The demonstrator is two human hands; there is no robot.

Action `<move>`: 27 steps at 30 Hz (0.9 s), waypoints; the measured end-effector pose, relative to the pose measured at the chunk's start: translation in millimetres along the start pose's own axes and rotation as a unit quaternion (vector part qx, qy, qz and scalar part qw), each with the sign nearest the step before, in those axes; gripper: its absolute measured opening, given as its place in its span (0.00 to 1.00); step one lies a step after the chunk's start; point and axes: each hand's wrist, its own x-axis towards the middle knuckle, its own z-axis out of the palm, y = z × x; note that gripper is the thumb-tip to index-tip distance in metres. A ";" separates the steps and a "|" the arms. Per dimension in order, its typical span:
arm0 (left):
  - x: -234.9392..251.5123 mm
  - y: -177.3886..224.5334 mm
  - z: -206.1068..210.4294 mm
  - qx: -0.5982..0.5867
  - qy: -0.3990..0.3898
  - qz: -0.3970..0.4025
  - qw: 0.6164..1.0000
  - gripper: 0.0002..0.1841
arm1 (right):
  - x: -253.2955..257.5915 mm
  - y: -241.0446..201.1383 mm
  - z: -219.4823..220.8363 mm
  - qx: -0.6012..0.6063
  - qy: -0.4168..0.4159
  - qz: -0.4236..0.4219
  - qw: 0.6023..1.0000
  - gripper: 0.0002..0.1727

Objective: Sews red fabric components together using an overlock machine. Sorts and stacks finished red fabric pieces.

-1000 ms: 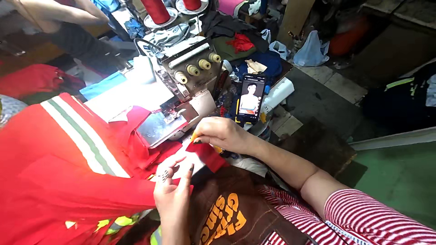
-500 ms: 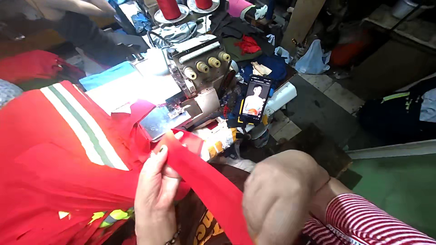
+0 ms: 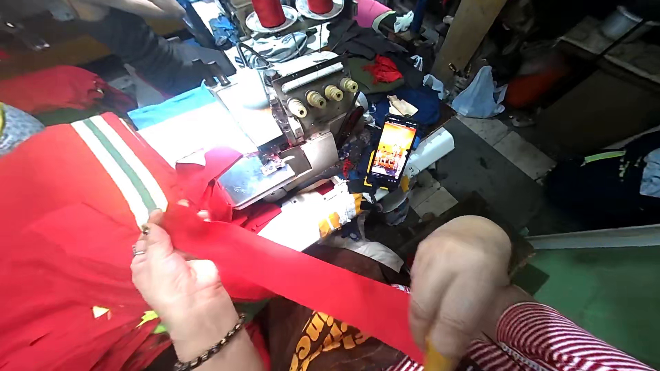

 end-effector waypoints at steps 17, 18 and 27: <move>-88.3 -33.0 39.0 -0.139 -0.247 -0.138 0.949 0.22 | 40.1 107.5 27.9 -0.261 0.287 0.239 0.890 0.11; -87.9 -32.7 37.5 -0.144 -0.255 -0.142 0.946 0.23 | 39.3 106.9 27.8 -0.266 0.288 0.235 0.890 0.12; -88.9 -29.6 34.9 -0.078 -0.306 -0.117 0.942 0.35 | 38.1 108.2 26.9 -0.262 0.313 0.237 0.882 0.14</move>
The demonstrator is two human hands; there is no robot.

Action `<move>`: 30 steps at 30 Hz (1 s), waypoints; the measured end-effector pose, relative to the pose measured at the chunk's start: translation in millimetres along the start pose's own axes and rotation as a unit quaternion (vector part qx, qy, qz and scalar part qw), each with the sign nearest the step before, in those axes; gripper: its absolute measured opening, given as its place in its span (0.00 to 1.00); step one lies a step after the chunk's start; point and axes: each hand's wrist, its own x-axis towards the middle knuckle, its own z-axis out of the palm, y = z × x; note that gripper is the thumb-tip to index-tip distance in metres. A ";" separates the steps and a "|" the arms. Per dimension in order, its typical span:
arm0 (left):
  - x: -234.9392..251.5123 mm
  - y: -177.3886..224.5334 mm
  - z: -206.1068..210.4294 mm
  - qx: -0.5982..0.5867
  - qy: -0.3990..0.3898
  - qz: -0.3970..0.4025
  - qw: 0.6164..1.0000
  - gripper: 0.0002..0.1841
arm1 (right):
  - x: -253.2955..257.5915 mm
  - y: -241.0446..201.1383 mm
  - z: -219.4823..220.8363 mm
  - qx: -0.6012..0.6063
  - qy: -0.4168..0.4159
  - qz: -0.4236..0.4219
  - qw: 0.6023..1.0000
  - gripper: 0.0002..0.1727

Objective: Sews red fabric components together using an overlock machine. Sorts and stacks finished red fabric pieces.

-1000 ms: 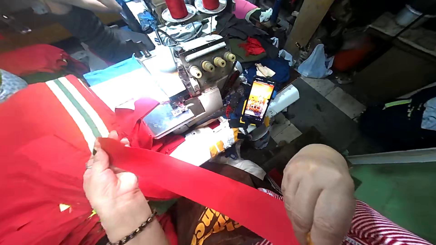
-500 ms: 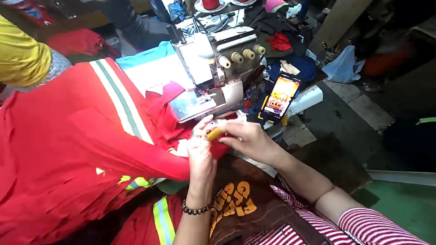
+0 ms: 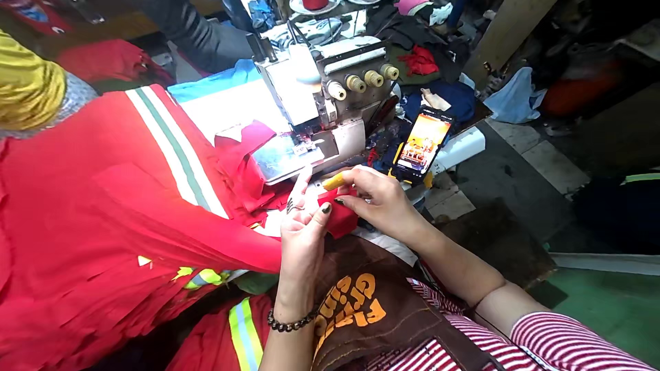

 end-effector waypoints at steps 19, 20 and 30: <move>2.1 -21.1 -25.0 0.160 -0.058 0.120 0.978 0.34 | 8.3 33.5 3.8 0.198 -0.169 0.204 0.944 0.10; 1.1 -22.0 -25.7 0.151 -0.063 0.122 0.979 0.35 | 9.2 33.0 3.1 0.199 -0.170 0.208 0.943 0.10; -3.8 -24.0 -26.9 0.120 -0.040 0.114 0.985 0.37 | 13.9 34.5 6.6 0.238 -0.205 0.206 0.927 0.07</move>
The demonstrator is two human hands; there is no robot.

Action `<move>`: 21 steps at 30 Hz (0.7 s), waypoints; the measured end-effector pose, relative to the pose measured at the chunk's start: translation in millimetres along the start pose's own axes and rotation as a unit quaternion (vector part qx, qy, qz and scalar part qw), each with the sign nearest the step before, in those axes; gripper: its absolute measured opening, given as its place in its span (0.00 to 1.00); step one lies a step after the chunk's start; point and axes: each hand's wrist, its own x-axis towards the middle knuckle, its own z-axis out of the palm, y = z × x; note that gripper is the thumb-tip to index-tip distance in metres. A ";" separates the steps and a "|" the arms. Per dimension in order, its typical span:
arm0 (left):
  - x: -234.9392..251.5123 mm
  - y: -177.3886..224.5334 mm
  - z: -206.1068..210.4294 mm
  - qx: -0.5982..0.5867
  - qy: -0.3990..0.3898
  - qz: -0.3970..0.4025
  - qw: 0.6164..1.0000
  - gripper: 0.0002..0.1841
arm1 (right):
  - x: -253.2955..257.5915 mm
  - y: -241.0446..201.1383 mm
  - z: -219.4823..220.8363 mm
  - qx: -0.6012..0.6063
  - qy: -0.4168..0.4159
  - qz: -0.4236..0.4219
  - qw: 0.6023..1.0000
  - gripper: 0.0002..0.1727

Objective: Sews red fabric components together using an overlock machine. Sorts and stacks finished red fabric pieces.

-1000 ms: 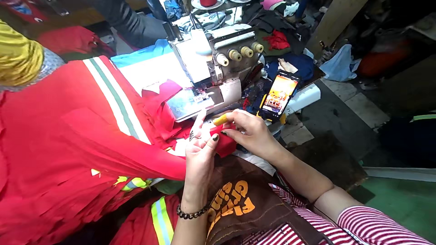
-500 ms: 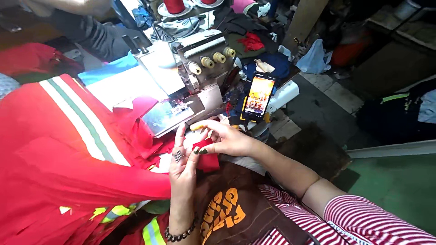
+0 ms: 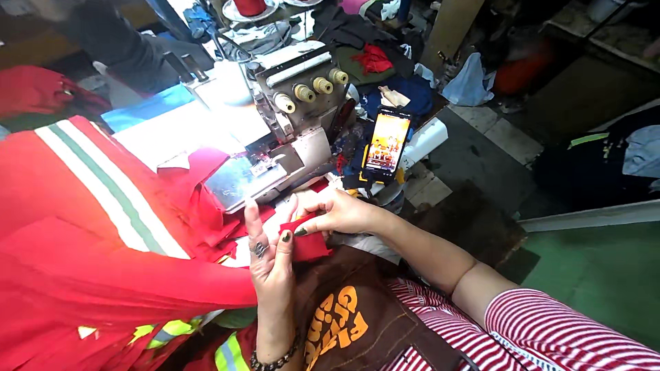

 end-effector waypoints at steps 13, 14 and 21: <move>45.5 63.8 -89.0 0.467 0.100 -0.005 0.878 0.19 | 60.7 2.4 -5.3 0.139 0.189 -0.056 0.970 0.11; 55.2 67.5 -88.5 0.529 0.109 0.026 0.841 0.19 | 64.2 7.6 -0.2 0.140 0.198 -0.059 0.968 0.12; 62.7 4.7 -7.2 0.620 0.023 0.169 0.766 0.11 | 56.4 17.4 13.5 0.102 0.242 -0.062 0.963 0.22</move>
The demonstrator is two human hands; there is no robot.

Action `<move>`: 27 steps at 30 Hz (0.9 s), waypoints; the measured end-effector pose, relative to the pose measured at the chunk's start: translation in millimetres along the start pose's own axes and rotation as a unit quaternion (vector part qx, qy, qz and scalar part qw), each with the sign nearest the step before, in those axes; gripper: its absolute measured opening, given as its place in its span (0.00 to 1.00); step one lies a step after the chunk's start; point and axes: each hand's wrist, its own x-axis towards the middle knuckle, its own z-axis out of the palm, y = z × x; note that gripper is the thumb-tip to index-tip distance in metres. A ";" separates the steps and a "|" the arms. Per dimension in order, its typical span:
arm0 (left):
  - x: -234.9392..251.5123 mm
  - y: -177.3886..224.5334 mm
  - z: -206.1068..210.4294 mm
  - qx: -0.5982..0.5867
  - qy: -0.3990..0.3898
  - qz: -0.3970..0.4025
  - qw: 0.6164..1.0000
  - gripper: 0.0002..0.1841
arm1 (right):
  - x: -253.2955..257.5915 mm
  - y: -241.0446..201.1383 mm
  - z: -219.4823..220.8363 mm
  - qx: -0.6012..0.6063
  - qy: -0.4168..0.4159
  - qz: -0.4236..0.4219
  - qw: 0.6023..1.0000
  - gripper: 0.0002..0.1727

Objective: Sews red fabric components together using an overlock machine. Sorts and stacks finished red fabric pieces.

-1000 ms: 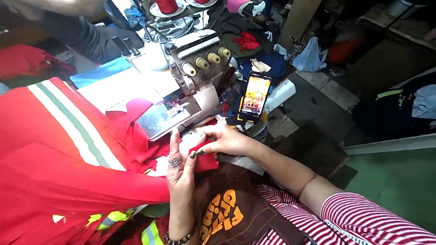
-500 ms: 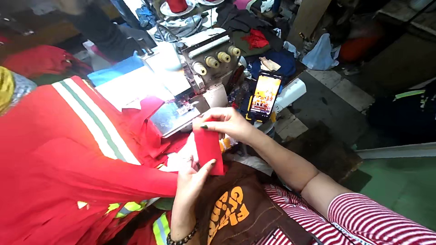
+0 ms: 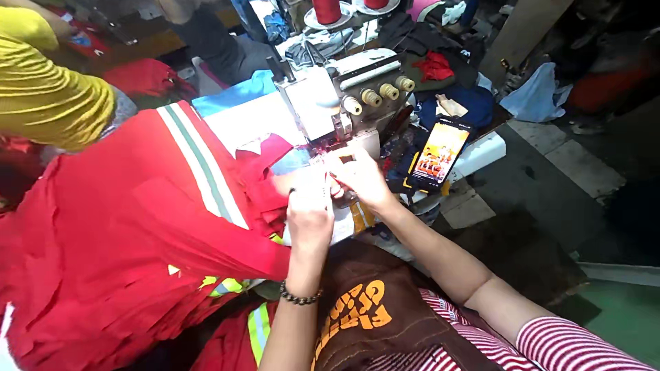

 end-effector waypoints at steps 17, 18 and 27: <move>6.9 -4.2 16.4 0.077 -0.034 -0.023 0.996 0.18 | -4.0 11.2 -21.2 -0.022 0.027 0.001 0.999 0.24; 6.4 -4.7 17.5 0.072 -0.024 -0.021 0.997 0.17 | -3.6 12.1 -21.5 -0.020 0.028 0.000 0.999 0.24; 17.2 -13.1 14.1 0.016 -0.032 -0.042 0.998 0.15 | 3.5 15.4 -20.2 -0.086 0.037 -0.072 0.993 0.26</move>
